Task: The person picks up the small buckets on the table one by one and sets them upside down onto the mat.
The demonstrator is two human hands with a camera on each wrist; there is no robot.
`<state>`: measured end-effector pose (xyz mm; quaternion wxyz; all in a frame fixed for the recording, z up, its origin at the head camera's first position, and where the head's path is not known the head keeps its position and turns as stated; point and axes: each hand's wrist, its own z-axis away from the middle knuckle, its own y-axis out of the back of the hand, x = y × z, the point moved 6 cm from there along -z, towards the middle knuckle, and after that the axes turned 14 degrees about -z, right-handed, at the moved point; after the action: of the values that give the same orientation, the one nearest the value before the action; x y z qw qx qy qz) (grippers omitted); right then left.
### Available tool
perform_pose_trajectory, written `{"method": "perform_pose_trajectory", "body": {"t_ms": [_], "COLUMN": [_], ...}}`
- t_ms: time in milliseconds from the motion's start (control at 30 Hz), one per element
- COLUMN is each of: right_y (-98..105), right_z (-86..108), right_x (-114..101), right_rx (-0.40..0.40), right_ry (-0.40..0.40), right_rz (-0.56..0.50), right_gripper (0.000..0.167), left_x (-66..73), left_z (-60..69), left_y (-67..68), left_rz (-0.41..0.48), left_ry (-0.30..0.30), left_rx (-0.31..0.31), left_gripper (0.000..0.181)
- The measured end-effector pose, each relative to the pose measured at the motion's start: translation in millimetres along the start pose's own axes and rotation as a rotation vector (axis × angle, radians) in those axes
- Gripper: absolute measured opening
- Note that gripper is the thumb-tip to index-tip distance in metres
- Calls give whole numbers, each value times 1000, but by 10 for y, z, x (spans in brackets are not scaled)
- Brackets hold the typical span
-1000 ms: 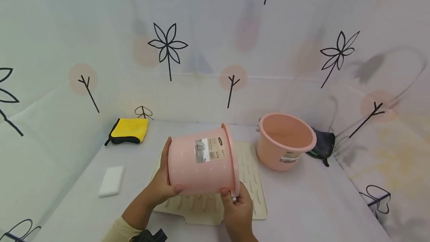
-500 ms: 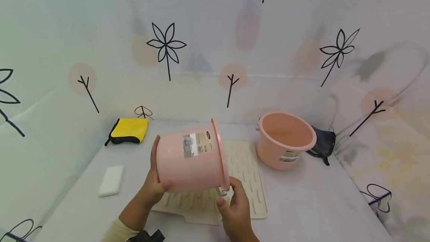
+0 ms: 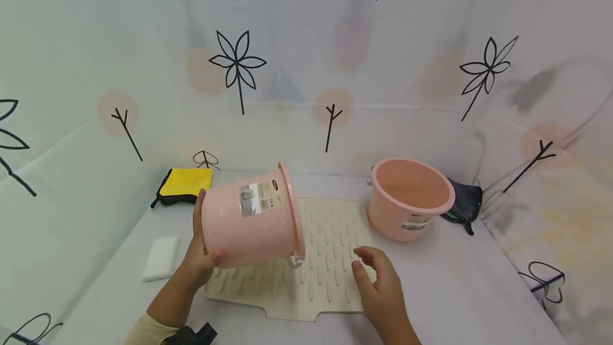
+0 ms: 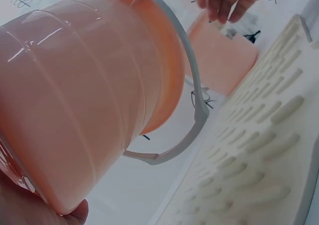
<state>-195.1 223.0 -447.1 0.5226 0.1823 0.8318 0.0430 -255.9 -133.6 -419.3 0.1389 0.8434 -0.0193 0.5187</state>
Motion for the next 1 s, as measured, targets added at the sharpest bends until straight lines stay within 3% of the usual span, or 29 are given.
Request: {"method": "perform_pose_trajectory", "body": {"t_ms": [133,233,367,567,667,833,1000], "right_y": [259,384,424,336,299,243,257], "right_z": [-1,24,48,75,95,128,142], "right_x": [145,249,384,677,817,969,960], "right_rx": [-11,-27,-117,-375,-464,-540,-570], "right_ry": [-25,-65,-139,-289,-356,-492,-493], "right_rz": [229,307,335,366,391,427,458], "right_gripper": [25,29,38,70,83,104,109], "left_x": [9,11,21,80,119,186,239], "left_z": [22,26,13,-30,-50,-66,-113], "left_y": [115,209,334,512,615,852,1019], "left_rz": [-65,-119,-193,-321,-377,-473,-491], "left_ry": [29,48,60,96,118,96,71], "left_rx": [25,38,39,33,28,33,42], "left_gripper": [116,115,114,117,115,112,112]}}
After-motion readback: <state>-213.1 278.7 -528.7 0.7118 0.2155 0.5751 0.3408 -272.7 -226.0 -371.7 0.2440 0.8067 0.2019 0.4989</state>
